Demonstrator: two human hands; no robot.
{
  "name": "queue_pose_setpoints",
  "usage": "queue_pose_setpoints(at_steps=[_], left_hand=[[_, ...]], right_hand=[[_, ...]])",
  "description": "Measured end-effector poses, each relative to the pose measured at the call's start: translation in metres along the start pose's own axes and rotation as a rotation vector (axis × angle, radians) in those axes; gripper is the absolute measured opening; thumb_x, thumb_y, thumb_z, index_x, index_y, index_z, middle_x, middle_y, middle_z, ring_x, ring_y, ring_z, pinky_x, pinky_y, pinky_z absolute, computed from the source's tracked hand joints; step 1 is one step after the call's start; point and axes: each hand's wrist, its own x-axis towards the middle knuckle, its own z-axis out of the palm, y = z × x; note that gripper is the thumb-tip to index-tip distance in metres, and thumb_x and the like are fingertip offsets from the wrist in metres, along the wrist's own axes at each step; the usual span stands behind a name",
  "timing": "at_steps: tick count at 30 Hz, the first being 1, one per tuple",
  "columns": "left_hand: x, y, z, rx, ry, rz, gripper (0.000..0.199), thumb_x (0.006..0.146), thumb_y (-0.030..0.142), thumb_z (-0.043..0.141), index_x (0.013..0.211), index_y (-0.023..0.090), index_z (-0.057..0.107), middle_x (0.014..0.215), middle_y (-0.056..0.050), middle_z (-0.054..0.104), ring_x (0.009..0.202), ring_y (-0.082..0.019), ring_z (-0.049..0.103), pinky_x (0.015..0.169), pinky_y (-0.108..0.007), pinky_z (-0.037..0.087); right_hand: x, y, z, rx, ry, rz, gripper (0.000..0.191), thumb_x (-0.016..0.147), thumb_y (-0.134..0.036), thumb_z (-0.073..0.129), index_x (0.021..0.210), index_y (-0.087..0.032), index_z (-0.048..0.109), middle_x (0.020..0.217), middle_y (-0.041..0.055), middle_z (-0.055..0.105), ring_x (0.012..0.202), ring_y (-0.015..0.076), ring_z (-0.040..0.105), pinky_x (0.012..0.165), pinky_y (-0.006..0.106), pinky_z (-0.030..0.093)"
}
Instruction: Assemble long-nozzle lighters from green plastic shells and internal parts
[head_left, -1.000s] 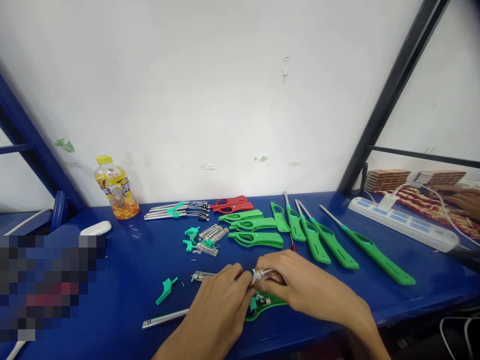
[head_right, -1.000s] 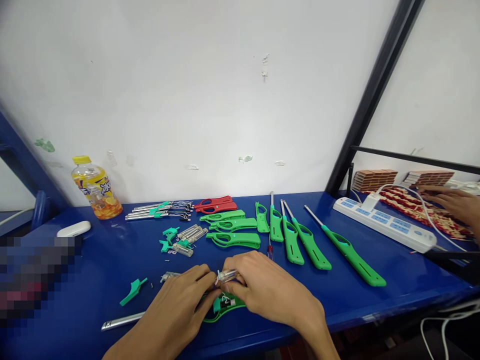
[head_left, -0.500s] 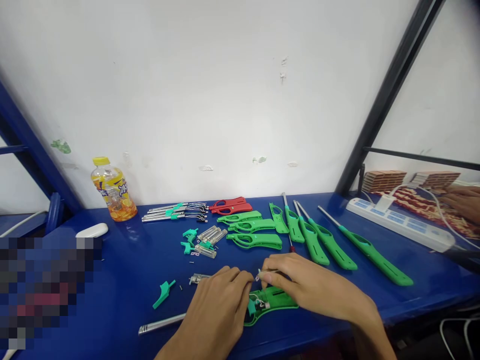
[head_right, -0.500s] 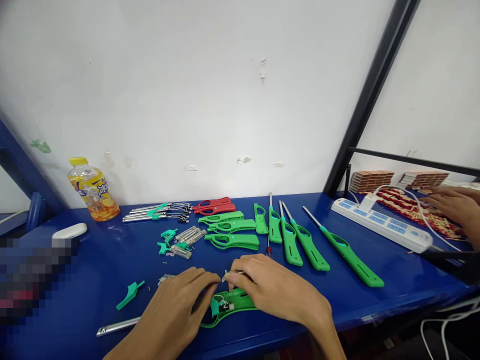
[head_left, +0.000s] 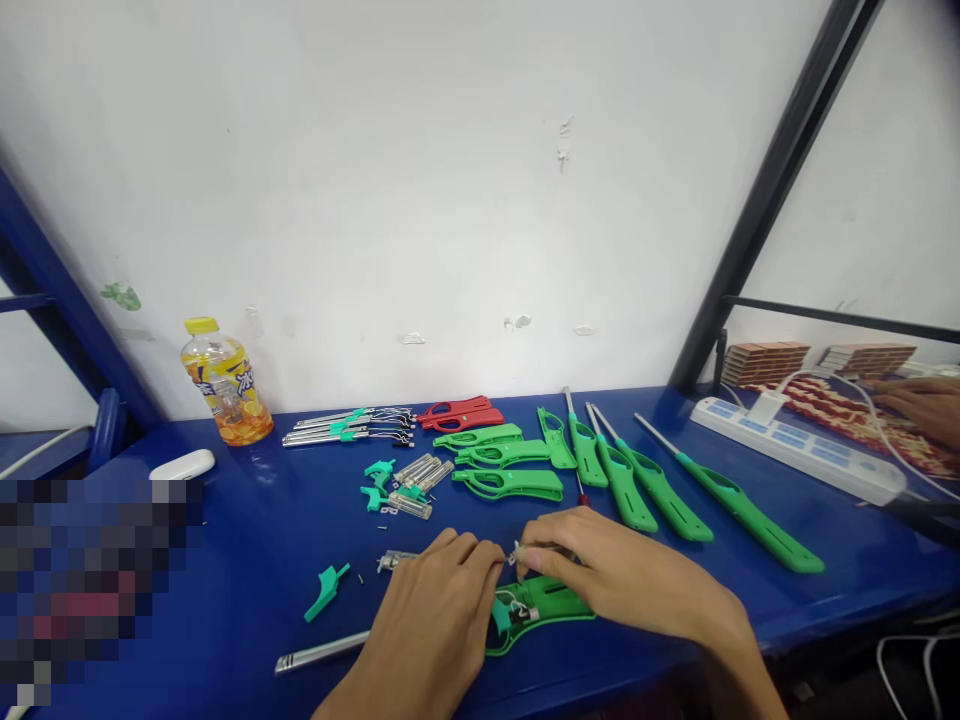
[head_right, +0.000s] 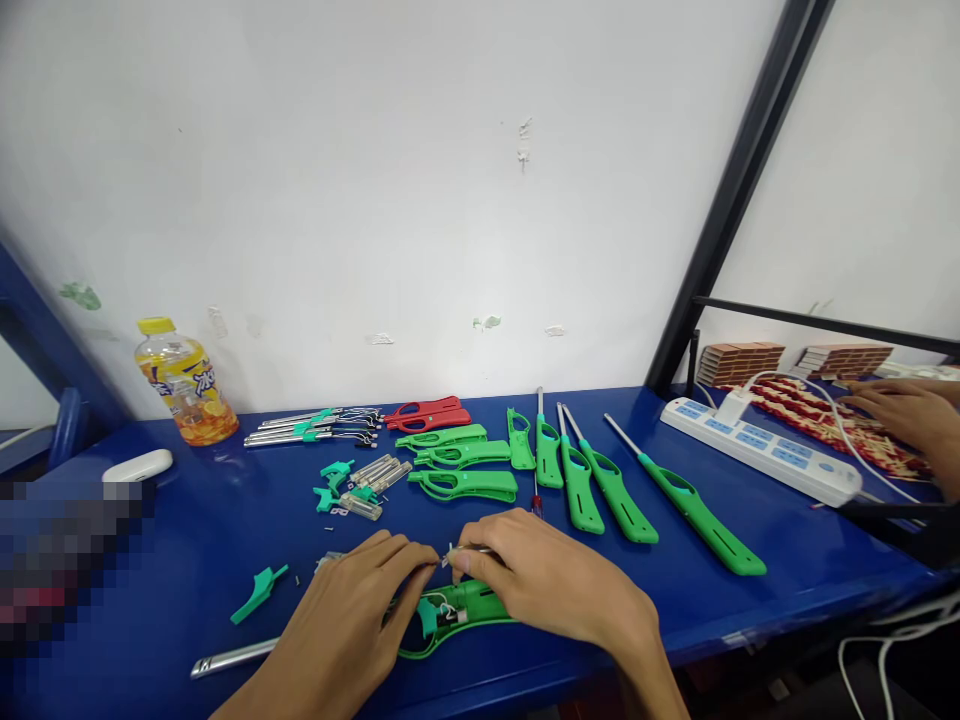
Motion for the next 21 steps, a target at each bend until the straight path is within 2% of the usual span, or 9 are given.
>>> queue_pose_setpoints(at_steps=[4,10,17,21], left_hand=[[0.0003,0.0012,0.0,0.008,-0.001,-0.002,0.027,0.104,0.007,0.05,0.103,0.024,0.07,0.102,-0.003,0.08,0.094,-0.027,0.075,0.086,-0.037,0.06],[0.0004,0.0006,-0.0001,0.024,-0.003,-0.019,0.025,0.104,0.007,0.051,0.103,0.023,0.07,0.102,-0.004,0.079,0.095,-0.029,0.075,0.078,-0.037,0.059],[0.001,0.0022,-0.0023,0.04,-0.004,-0.055,0.025,0.103,0.006,0.054,0.105,0.024,0.071,0.102,-0.002,0.079,0.096,-0.027,0.075,0.075,-0.033,0.055],[0.0015,0.0024,-0.0027,0.042,-0.031,-0.058,0.025,0.105,0.007,0.054,0.108,0.025,0.071,0.102,-0.001,0.078,0.096,-0.027,0.074,0.074,-0.034,0.055]], right_hand=[[0.0012,-0.0005,-0.001,0.002,0.001,-0.017,0.037,0.113,-0.043,0.05,0.095,-0.026,0.076,0.103,0.0004,0.08,0.099,0.0222,0.073,0.089,0.032,0.049],[0.0024,0.0014,-0.0012,-0.013,-0.014,-0.004,0.037,0.113,-0.046,0.051,0.096,-0.025,0.076,0.1,0.0002,0.079,0.095,0.0219,0.071,0.085,0.031,0.048],[0.0028,0.0073,-0.0001,0.008,-0.023,-0.021,0.039,0.112,-0.052,0.052,0.11,-0.024,0.079,0.111,0.005,0.08,0.104,0.0247,0.071,0.088,0.031,0.049],[0.0017,0.0078,-0.0011,0.017,-0.041,-0.006,0.043,0.112,-0.055,0.049,0.112,-0.024,0.079,0.117,0.0044,0.079,0.109,0.0253,0.071,0.093,0.032,0.046]])
